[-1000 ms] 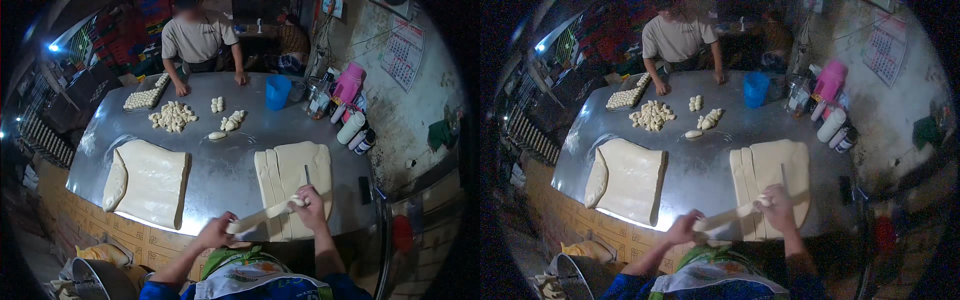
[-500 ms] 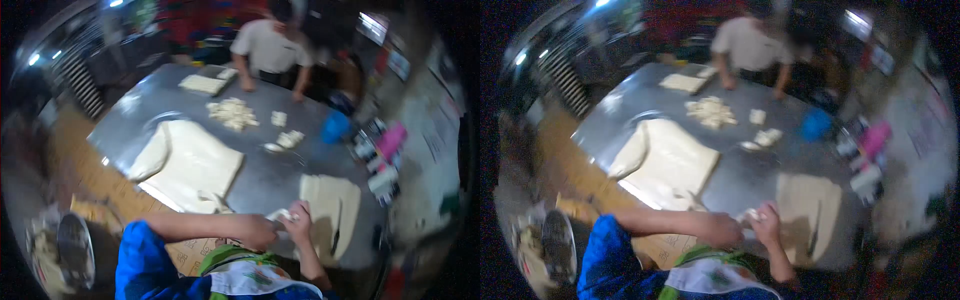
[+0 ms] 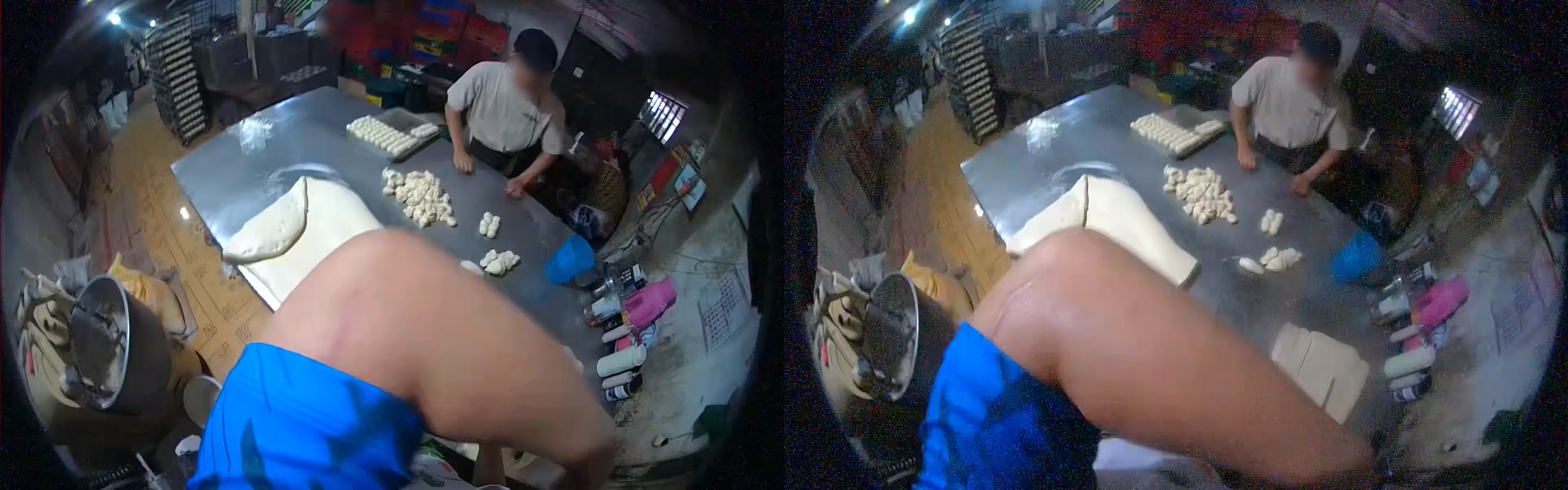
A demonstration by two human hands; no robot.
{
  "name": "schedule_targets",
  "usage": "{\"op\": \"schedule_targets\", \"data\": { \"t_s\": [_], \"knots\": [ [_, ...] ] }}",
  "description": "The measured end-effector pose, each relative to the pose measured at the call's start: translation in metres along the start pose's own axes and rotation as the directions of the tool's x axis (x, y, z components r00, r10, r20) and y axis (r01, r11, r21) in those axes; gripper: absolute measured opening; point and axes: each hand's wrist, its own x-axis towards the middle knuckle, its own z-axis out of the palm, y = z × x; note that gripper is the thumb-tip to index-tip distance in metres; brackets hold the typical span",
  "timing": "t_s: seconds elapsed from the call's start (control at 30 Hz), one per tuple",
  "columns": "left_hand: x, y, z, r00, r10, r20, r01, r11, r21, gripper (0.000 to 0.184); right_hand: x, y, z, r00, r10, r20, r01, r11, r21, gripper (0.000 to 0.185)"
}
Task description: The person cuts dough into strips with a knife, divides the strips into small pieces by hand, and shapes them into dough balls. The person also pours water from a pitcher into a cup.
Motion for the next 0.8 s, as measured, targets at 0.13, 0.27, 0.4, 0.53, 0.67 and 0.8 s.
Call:
{"op": "schedule_targets", "data": {
  "t_s": [0.13,0.27,0.4,0.53,0.67,0.8],
  "knots": [
    [0.015,-0.034,0.036,0.959,-0.128,-0.253,0.196,0.945,0.263,0.034,-0.007,0.022,-0.006,0.993,-0.032,-0.114,0.024,0.997,-0.067,0.025],
    [-0.094,-0.116,0.109,0.675,-0.295,-0.676,0.480,0.871,0.099,0.064,0.013,0.015,-0.004,0.930,-0.242,-0.278,0.226,0.970,-0.090,0.025],
    [-0.090,-0.153,0.228,0.526,-0.383,-0.760,0.521,0.851,-0.068,0.061,0.037,-0.028,0.011,0.889,-0.256,-0.380,0.408,0.819,0.403,0.026],
    [-0.078,-0.159,0.268,0.593,-0.691,-0.414,0.292,0.664,-0.689,0.055,0.050,-0.067,0.019,0.982,0.187,-0.024,-0.102,0.633,0.768,0.016],
    [-0.085,-0.136,0.257,0.143,-0.784,-0.605,0.097,0.619,-0.779,0.041,0.086,-0.036,0.056,0.999,-0.017,-0.030,0.033,0.763,0.645,0.008],
    [-0.089,-0.175,0.267,-0.080,-0.764,-0.640,0.120,0.630,-0.767,0.059,0.118,-0.041,0.038,0.948,-0.316,0.041,0.312,0.947,0.082,0.042]
  ]
}}
